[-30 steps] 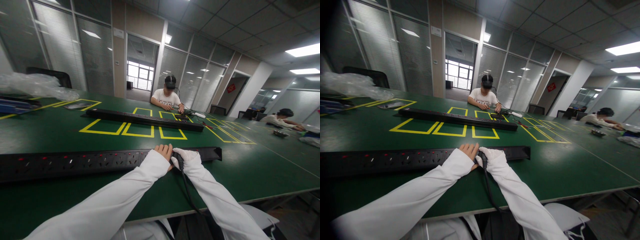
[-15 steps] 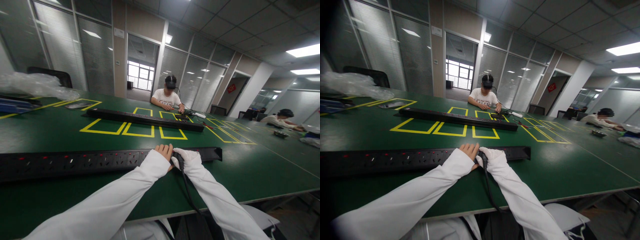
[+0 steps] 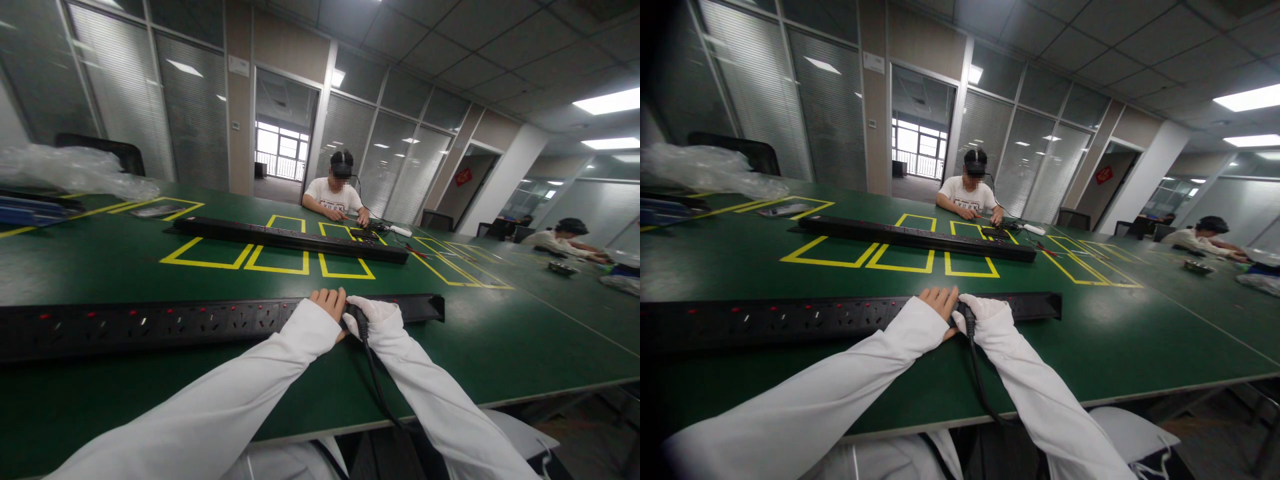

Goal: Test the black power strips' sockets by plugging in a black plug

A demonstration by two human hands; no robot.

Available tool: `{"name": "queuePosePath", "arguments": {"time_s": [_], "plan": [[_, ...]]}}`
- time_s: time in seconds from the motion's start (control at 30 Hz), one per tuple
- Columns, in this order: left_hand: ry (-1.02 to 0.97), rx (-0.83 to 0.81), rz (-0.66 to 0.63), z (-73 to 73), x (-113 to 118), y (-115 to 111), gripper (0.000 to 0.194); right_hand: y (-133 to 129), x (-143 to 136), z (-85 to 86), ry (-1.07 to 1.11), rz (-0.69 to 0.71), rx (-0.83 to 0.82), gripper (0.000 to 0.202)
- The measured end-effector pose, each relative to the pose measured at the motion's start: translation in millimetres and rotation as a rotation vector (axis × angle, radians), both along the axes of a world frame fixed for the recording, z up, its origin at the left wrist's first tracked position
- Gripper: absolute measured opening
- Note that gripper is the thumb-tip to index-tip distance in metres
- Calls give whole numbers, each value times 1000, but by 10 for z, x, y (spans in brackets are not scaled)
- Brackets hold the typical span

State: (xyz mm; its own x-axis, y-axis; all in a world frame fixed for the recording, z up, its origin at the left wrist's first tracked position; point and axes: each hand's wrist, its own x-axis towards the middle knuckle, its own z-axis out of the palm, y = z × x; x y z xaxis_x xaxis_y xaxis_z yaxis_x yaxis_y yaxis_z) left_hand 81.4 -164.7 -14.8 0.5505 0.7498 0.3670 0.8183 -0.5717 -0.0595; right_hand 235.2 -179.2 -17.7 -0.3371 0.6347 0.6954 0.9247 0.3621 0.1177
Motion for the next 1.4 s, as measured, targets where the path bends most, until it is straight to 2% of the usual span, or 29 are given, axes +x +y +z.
{"name": "queuePosePath", "arguments": {"time_s": [1.4], "plan": [[-17,10,-9,-3,1,0,75,-30,-21,41,-37,-40,-2,34]]}}
